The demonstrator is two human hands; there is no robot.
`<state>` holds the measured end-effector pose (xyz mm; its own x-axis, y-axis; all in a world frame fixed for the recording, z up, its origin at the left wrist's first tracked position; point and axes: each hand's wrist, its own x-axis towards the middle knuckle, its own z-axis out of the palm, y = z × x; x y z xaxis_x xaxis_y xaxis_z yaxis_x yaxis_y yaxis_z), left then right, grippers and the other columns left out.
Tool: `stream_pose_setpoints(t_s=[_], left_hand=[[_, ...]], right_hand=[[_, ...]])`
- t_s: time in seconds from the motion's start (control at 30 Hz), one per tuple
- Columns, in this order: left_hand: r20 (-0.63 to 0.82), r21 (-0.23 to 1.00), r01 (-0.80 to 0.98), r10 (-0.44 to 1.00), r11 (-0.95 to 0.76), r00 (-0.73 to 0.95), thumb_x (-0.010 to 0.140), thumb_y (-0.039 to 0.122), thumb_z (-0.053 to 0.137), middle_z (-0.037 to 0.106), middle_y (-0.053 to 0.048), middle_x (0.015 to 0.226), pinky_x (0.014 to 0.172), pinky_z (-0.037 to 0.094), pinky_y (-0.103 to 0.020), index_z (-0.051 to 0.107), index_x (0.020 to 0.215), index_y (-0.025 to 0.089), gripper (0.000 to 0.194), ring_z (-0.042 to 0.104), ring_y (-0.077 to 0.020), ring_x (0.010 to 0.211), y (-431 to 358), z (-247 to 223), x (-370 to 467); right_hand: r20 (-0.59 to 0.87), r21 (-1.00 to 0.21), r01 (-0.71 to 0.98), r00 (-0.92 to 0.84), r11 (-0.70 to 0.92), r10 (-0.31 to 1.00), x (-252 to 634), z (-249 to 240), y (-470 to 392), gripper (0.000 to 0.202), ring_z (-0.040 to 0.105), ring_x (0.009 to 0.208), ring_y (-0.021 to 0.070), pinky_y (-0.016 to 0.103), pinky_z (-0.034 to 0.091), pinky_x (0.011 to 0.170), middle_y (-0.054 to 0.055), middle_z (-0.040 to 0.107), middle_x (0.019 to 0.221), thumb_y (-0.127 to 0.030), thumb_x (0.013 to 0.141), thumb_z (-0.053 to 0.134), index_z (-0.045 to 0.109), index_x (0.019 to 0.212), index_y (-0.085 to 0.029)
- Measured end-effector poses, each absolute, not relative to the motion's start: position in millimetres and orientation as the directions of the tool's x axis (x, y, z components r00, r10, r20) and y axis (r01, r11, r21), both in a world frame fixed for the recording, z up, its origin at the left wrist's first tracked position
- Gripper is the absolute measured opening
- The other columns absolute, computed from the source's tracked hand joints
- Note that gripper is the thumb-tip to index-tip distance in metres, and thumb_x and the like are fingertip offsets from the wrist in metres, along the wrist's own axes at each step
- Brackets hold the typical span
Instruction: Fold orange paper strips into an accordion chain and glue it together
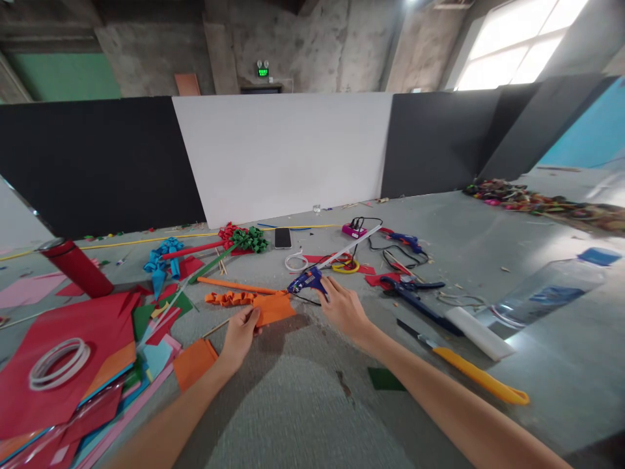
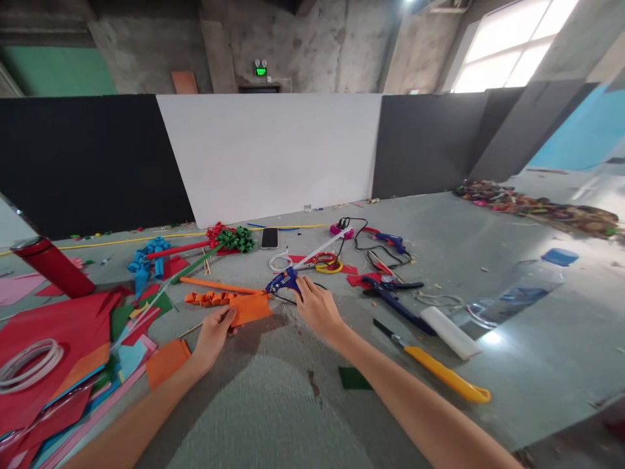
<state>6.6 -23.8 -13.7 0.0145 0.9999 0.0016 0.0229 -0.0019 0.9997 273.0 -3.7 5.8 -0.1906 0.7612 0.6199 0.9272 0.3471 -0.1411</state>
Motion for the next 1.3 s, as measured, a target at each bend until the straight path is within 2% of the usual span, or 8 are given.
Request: stream_pose_setpoints(t_s=[0.27,0.47,0.67,0.83,0.93,1.07,1.3], left_hand=[[0.038,0.998,-0.044,0.999,-0.038,-0.007,0.075,0.058,0.067,0.053,0.004,0.058,0.047,0.034,-0.021,0.051,0.069,0.018,0.043,0.047,-0.0099,0.048,-26.9,-8.0,7.0],[0.047,0.997,-0.068,0.999,-0.048,-0.021,0.074,0.059,0.068,0.047,0.005,0.057,0.047,0.034,-0.021,0.049,0.066,0.018,0.046,0.044,-0.0089,0.048,-24.8,-10.4,5.5],[0.070,0.996,-0.049,0.997,-0.071,-0.021,0.077,0.057,0.065,0.050,0.004,0.059,0.048,0.033,-0.021,0.052,0.069,0.017,0.043,0.046,-0.0099,0.050,-22.1,-15.3,4.1],[0.099,0.994,0.038,0.995,-0.098,-0.021,0.080,0.058,0.062,0.052,0.003,0.057,0.049,0.034,-0.022,0.052,0.068,0.018,0.043,0.048,-0.0119,0.050,-22.9,-15.8,3.7],[0.112,0.990,0.088,0.993,-0.109,-0.024,0.081,0.059,0.060,0.053,0.003,0.057,0.050,0.034,-0.023,0.052,0.069,0.018,0.043,0.049,-0.0122,0.050,-23.7,-15.2,3.5],[0.095,0.995,0.043,0.995,-0.094,-0.022,0.080,0.058,0.062,0.052,0.004,0.057,0.050,0.034,-0.023,0.052,0.069,0.018,0.043,0.048,-0.0121,0.050,-23.4,-15.3,3.5],[0.061,0.998,-0.009,0.998,-0.061,-0.019,0.078,0.058,0.064,0.053,0.003,0.059,0.049,0.033,-0.022,0.053,0.070,0.018,0.043,0.047,-0.0108,0.050,-23.3,-14.7,4.0]], right_hand=[[0.622,-0.137,0.949,-0.140,0.283,0.771,282.1,5.2,3.3,0.034,0.069,0.092,0.0256,0.034,0.053,0.074,0.015,0.068,0.119,-0.026,0.098,0.044,0.059,0.126,-0.015],[0.642,-0.180,0.951,-0.081,0.252,0.762,283.3,9.5,3.0,0.032,0.068,0.091,0.0255,0.032,0.051,0.070,0.014,0.069,0.115,-0.027,0.097,0.044,0.059,0.124,-0.015],[0.677,-0.234,0.956,0.028,0.179,0.736,280.9,10.3,2.3,0.036,0.067,0.081,0.0261,0.031,0.046,0.065,0.013,0.070,0.091,-0.044,0.094,0.049,0.060,0.109,-0.013],[0.670,-0.249,0.951,0.034,0.182,0.741,279.0,9.7,0.7,0.041,0.067,0.078,0.0260,0.031,0.045,0.065,0.011,0.070,0.089,-0.055,0.091,0.052,0.058,0.103,-0.016],[0.682,-0.224,0.946,-0.019,0.233,0.732,278.1,6.8,0.3,0.034,0.067,0.077,0.0248,0.030,0.045,0.064,0.010,0.069,0.087,-0.048,0.094,0.049,0.058,0.103,-0.016],[0.699,-0.166,0.939,-0.104,0.303,0.707,277.7,2.4,0.0,0.026,0.066,0.079,0.0239,0.029,0.045,0.064,0.011,0.069,0.090,-0.034,0.095,0.047,0.059,0.107,-0.014],[0.706,-0.128,0.945,-0.126,0.301,0.697,276.6,-2.7,-0.1,0.029,0.068,0.084,0.0242,0.031,0.049,0.069,0.014,0.069,0.108,-0.030,0.097,0.046,0.058,0.118,-0.014]])
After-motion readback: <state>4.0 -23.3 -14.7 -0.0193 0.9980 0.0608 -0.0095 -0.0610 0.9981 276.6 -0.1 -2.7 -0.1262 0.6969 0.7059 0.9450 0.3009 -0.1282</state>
